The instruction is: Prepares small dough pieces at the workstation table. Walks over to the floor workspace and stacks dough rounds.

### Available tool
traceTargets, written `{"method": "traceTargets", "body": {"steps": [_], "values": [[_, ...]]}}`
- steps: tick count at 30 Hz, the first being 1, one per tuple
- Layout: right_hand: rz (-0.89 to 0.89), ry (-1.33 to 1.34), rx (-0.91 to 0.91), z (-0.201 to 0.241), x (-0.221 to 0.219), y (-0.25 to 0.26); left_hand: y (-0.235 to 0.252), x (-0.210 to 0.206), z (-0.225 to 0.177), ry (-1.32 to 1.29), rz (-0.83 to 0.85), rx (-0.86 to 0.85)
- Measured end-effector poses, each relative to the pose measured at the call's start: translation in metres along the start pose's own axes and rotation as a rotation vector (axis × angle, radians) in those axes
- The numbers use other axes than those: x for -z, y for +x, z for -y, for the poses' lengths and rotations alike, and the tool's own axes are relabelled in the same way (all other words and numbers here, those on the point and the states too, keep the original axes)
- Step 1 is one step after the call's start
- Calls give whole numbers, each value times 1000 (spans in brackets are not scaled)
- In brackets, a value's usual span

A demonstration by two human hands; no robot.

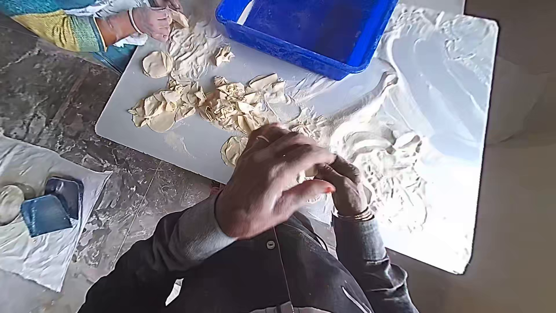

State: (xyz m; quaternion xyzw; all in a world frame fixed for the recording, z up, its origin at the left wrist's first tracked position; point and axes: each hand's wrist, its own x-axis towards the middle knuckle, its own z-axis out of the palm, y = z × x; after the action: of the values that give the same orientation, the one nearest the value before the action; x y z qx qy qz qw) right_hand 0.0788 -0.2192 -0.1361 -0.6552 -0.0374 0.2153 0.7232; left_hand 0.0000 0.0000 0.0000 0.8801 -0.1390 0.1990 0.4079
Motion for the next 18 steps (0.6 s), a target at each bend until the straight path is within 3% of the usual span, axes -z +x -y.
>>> {"method": "traceTargets", "body": {"steps": [3, 5, 8, 11, 16, 18], "values": [[124, 7, 18, 7, -32, -2, -32, -44, 51, -52, 228, 237], [189, 21, 14, 9, -51, -2, -47, -61, 66, -167, 230, 391], [264, 25, 36, 5, -69, 2, -64, -65, 78, -277, 120, 535], [271, -88, 31, 6, -68, 15, -74, -39, 93, -238, -7, 588], [-77, -815, 62, 6, -32, 72, -83, 45, 151, -235, -590, 717], [-80, -1066, -39, 2, -26, 95, -91, 65, 166, -207, -641, 842]]}}
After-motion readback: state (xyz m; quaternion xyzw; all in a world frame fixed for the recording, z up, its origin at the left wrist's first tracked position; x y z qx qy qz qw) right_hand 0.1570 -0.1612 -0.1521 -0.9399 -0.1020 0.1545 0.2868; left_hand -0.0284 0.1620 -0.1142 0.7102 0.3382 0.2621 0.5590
